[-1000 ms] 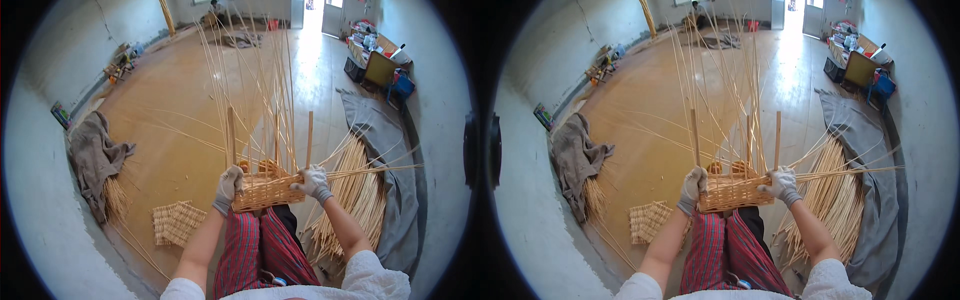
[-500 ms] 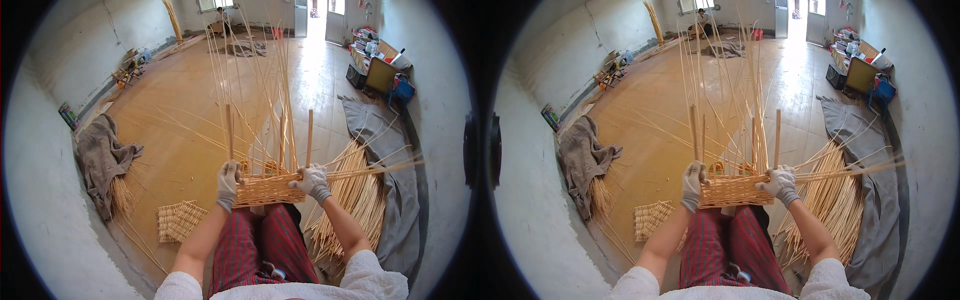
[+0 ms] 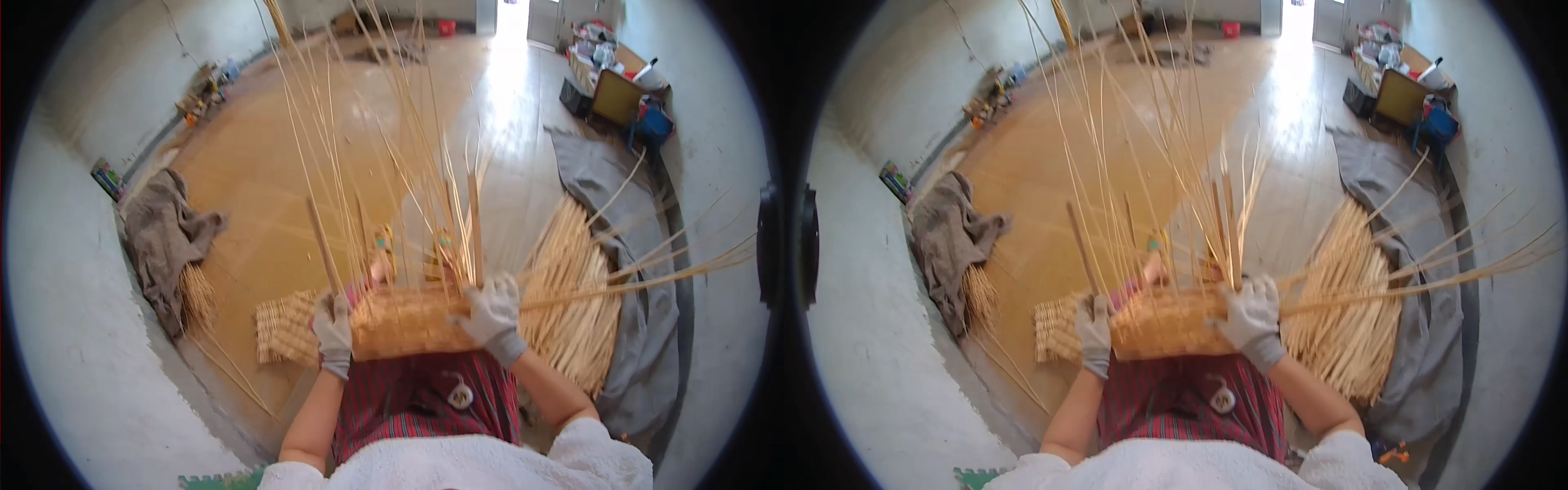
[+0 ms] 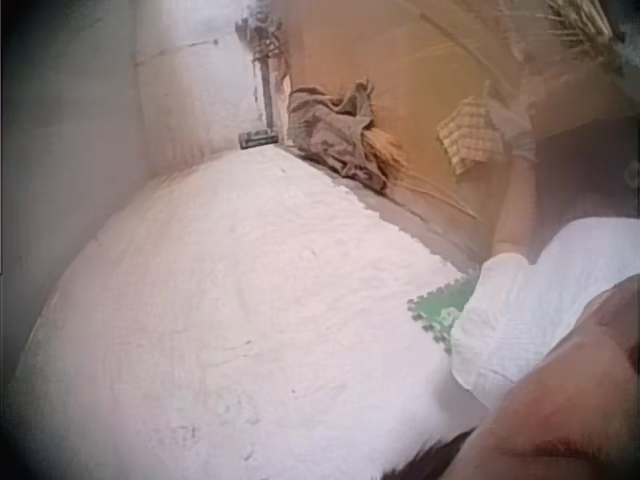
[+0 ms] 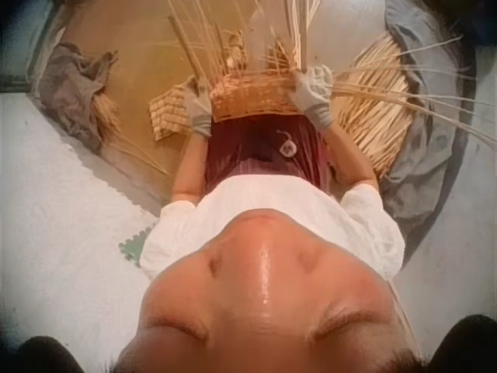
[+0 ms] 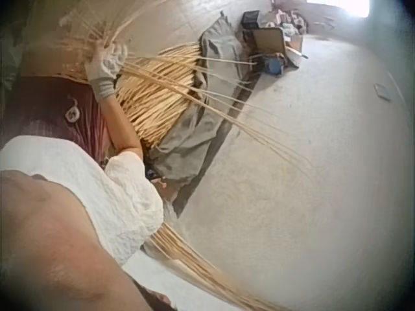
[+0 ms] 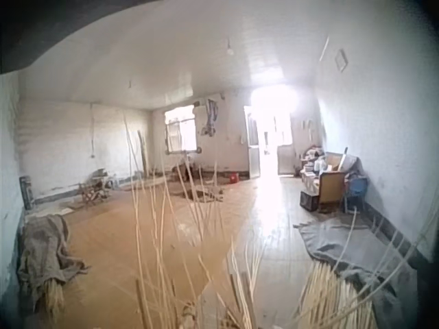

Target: The person sits on the floor and weaves a basket using thin bamboo strips. They interlace the strips through a vertical frame, periodically rotating the basket and using a metal ruler to measure dimensions.

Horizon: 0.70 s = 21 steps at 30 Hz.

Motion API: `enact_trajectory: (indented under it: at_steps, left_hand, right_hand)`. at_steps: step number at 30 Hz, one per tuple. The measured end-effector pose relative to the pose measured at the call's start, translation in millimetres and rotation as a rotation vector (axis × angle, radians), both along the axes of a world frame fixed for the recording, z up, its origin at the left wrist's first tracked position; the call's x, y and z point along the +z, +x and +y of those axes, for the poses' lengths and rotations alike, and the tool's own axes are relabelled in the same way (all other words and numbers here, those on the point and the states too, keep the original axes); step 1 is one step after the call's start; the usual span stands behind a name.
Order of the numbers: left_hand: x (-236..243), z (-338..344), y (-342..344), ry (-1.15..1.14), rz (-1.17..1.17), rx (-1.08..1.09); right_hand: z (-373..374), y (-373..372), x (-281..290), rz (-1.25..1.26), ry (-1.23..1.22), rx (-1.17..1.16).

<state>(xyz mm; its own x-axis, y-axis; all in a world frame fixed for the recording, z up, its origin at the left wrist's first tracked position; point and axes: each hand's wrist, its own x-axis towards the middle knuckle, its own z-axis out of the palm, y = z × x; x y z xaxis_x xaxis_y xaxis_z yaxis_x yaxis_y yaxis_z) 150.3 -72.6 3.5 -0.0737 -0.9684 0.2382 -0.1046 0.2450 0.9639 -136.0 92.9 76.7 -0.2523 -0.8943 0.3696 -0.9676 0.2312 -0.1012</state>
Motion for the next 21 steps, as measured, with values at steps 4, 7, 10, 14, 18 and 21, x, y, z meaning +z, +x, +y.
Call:
enact_trajectory:
  at_steps: [4,7,10,14,18,21]
  left_hand:
    - [83.6,75.3,-37.1,-0.462,-0.911,-0.233]
    - [68.5,91.8,-75.8,-0.564,-1.152,-0.456]
    - [35.5,85.5,-97.1,-0.594,-1.34,-0.394]
    - [4.4,74.0,-104.2,-0.677,-1.323,-0.297]
    - [9.9,70.5,-104.4,-0.662,-1.235,-0.314]
    - [15.4,68.9,-107.1,-0.648,-1.218,-0.317]
  right_hand:
    - [13.9,-8.9,1.7,-0.012,-0.112,0.256]
    - [9.9,0.8,-6.6,-0.023,0.197,0.333]
    - [2.6,21.4,-2.3,0.023,0.325,0.315]
    - [-8.7,33.6,-18.8,0.287,0.467,0.197]
    - [-11.4,36.8,-21.0,0.175,0.397,0.169]
    - [-14.7,38.6,-32.3,0.191,0.246,0.162]
